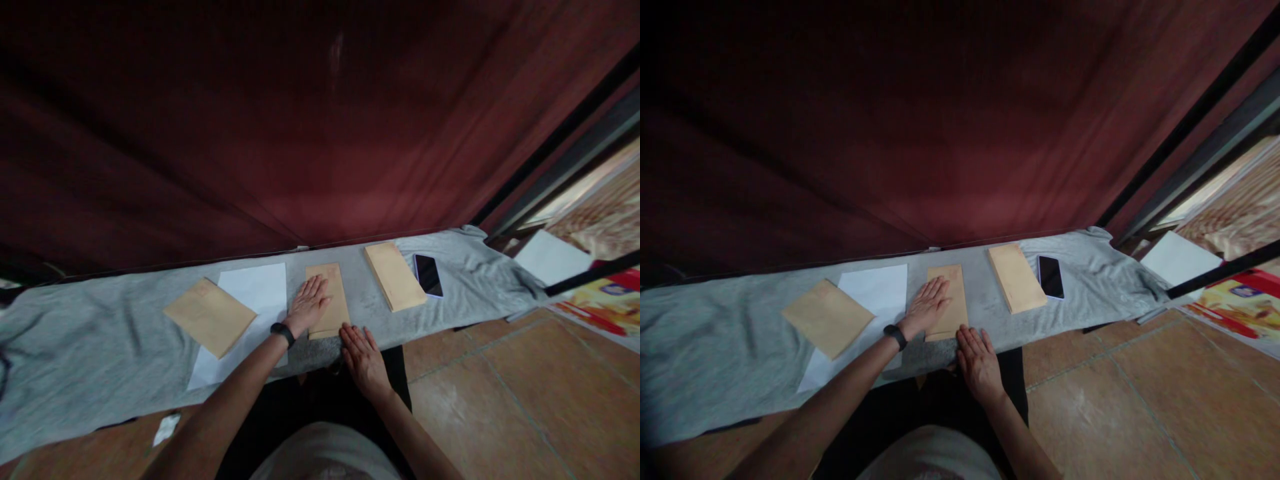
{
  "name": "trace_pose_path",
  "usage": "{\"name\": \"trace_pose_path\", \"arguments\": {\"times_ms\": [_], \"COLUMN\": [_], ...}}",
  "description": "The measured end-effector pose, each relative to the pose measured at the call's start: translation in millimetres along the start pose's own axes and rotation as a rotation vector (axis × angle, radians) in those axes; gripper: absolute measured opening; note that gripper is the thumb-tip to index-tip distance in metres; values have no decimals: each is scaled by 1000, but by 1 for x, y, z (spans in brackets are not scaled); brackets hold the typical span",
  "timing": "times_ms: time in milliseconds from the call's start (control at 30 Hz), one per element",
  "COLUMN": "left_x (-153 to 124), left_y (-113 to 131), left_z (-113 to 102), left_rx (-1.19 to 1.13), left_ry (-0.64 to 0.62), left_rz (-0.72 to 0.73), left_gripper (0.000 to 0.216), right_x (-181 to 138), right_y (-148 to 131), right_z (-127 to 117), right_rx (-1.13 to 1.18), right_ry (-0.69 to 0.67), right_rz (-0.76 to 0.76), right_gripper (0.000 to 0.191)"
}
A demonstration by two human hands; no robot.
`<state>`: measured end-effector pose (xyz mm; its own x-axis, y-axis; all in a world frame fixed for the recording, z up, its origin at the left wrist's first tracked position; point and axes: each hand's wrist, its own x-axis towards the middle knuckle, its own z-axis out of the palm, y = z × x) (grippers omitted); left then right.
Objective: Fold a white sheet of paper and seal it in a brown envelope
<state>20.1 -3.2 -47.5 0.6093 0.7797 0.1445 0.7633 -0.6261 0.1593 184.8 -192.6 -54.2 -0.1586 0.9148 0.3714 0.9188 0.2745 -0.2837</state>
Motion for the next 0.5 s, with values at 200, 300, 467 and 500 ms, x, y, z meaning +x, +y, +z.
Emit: {"name": "trace_pose_path", "arguments": {"times_ms": [200,300,467,500], "left_x": [35,49,58,57], "left_y": [-7,-6,-5,-4], "left_z": [-4,0,4,4], "left_rx": [19,-3,-29,-35], "left_ry": [-95,-86,-92,-105], "left_rz": [25,99,223,242], "left_gripper": [57,55,53,53], "right_x": [1,1,2,2], "right_y": [-2,-1,-3,-3], "right_z": [0,-1,-2,-2], "right_rx": [-4,-4,16,19], "right_ry": [21,23,30,25], "right_rz": [22,12,36,39], "right_gripper": [46,48,47,46]}}
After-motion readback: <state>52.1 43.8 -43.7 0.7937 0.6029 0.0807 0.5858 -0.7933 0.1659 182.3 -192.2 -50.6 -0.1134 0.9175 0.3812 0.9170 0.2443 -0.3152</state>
